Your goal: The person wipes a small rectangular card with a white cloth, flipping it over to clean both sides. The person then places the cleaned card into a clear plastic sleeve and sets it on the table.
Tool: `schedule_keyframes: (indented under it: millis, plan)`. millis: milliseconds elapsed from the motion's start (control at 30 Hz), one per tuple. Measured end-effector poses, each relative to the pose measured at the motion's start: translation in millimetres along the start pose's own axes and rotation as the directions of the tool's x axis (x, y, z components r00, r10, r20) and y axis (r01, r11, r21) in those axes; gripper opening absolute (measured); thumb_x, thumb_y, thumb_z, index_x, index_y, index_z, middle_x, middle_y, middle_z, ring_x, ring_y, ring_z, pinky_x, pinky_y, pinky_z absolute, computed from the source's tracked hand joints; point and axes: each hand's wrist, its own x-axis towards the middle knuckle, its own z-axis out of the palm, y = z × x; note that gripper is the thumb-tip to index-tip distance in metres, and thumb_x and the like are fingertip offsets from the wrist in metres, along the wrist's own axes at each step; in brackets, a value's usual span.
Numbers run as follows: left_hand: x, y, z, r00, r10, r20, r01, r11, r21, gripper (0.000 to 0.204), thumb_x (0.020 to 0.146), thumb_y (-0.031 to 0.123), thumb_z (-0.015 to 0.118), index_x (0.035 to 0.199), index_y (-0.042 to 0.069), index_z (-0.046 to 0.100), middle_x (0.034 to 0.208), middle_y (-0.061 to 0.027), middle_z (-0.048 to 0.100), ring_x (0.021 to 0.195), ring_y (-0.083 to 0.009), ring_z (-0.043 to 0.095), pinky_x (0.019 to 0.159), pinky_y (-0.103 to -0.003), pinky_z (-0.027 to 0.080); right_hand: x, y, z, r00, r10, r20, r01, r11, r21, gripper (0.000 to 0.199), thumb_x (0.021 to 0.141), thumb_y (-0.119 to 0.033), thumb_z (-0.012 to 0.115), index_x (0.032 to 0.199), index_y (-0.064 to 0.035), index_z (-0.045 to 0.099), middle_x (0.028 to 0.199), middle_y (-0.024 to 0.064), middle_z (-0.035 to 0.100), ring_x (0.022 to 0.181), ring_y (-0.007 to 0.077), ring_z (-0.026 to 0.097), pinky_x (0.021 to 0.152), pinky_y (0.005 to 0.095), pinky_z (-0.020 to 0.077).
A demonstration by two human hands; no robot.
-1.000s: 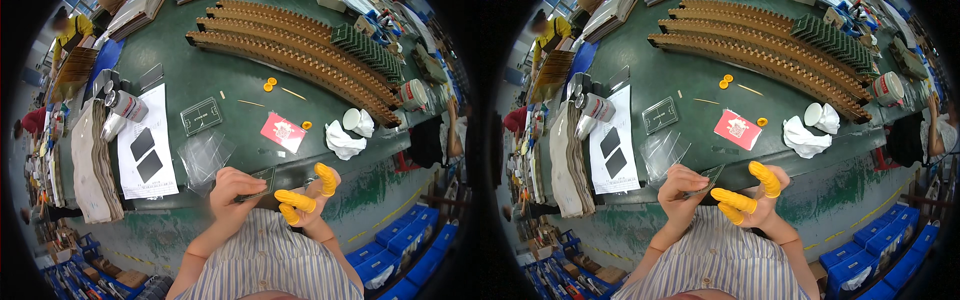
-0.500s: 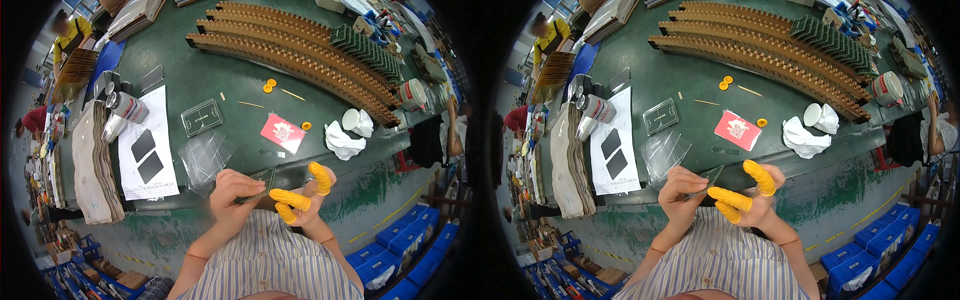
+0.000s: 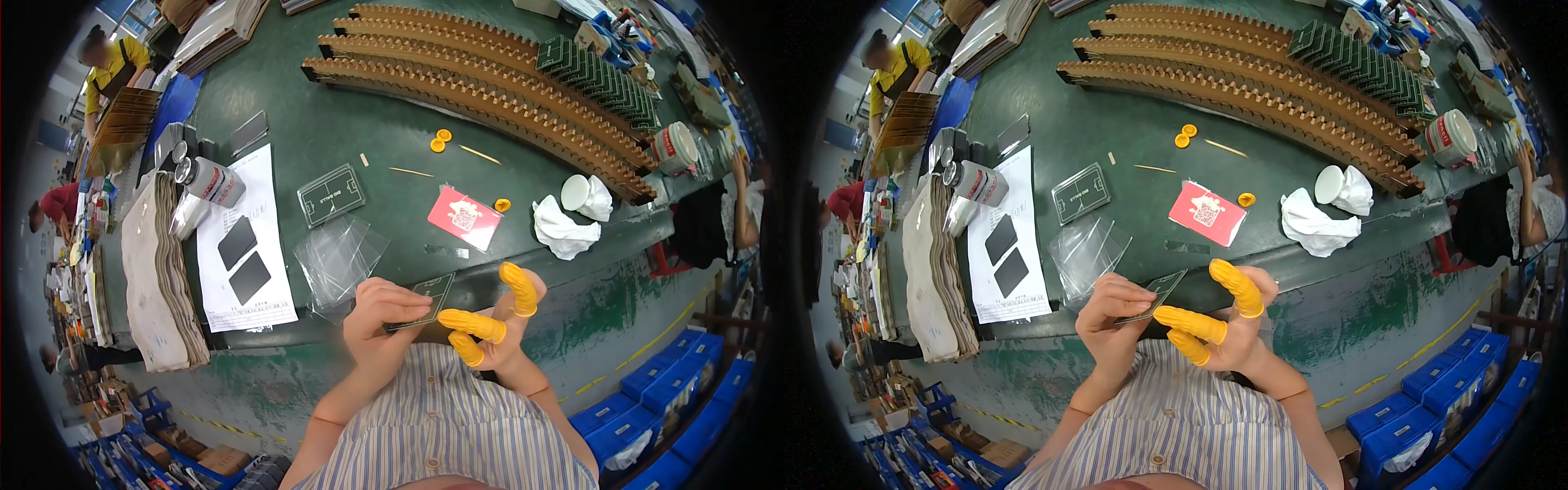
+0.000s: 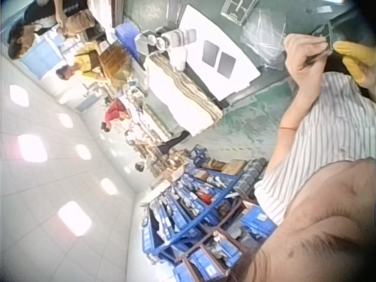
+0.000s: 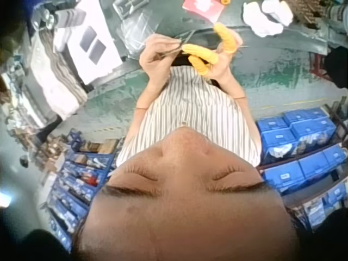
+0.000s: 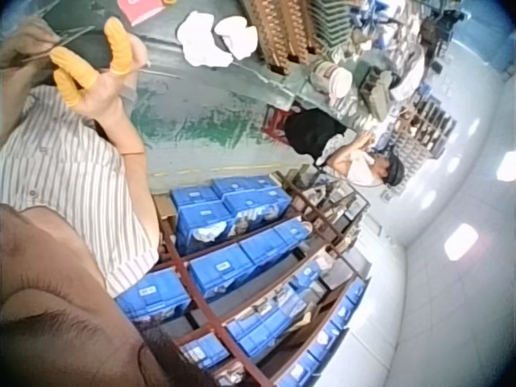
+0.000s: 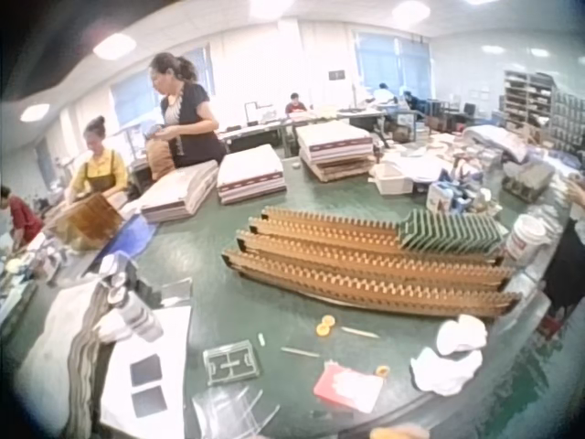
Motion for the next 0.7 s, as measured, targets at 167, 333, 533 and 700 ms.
schedule_keyframes:
  millis: [167,333,533,700]
  plan:
    - [-1.3,-0.5,1.4,0.999,-0.032,-0.020,0.030,0.996,-0.083,0.019,0.064,-0.007,0.072,0.076,0.006,0.065,0.087,-0.0061,0.069,0.082,-0.0183,0.062,0.084,-0.034,0.039,-0.5,0.7,-0.4,1.000,0.008,0.024,-0.008,1.000,0.003,0.038,0.073,-0.032,0.073,0.107,-0.0166,0.065,0.123,0.0109,0.042,0.113,0.0285,0.028,0.091,0.0380,0.0293]
    - [-2.3,-2.1,1.2,0.999,-0.032,-0.021,0.030,0.995,-0.098,0.018,0.064,-0.008,0.071,0.075,0.005,0.064,0.086,-0.0074,0.069,0.082,-0.0190,0.061,0.082,-0.034,0.039,0.8,-0.8,-1.5,0.999,-0.034,0.014,0.035,0.999,-0.038,0.033,0.071,-0.034,0.074,0.101,-0.0215,0.070,0.122,0.0106,0.042,0.111,0.0285,0.030,0.090,0.0374,0.0307]
    - [-1.1,0.1,2.0,1.000,-0.014,-0.018,0.013,0.997,-0.075,0.020,0.064,-0.011,0.068,0.073,0.005,0.060,0.083,-0.0089,0.068,0.080,-0.0201,0.062,0.080,-0.034,0.041,2.6,-3.8,-0.7,0.999,-0.017,0.027,0.018,1.000,-0.026,0.029,0.071,-0.035,0.073,0.098,-0.0240,0.072,0.122,0.0105,0.043,0.111,0.0286,0.034,0.090,0.0376,0.0329]
    - [-1.4,0.6,2.2,1.000,-0.010,-0.028,0.007,0.997,-0.080,0.021,0.063,-0.012,0.067,0.072,0.005,0.059,0.082,-0.0087,0.068,0.080,-0.0202,0.062,0.081,-0.035,0.041,1.2,-5.5,-0.6,0.999,0.022,0.023,-0.022,1.000,-0.015,0.028,0.071,-0.035,0.072,0.098,-0.0252,0.072,0.124,0.0105,0.044,0.111,0.0284,0.034,0.091,0.0376,0.0334]
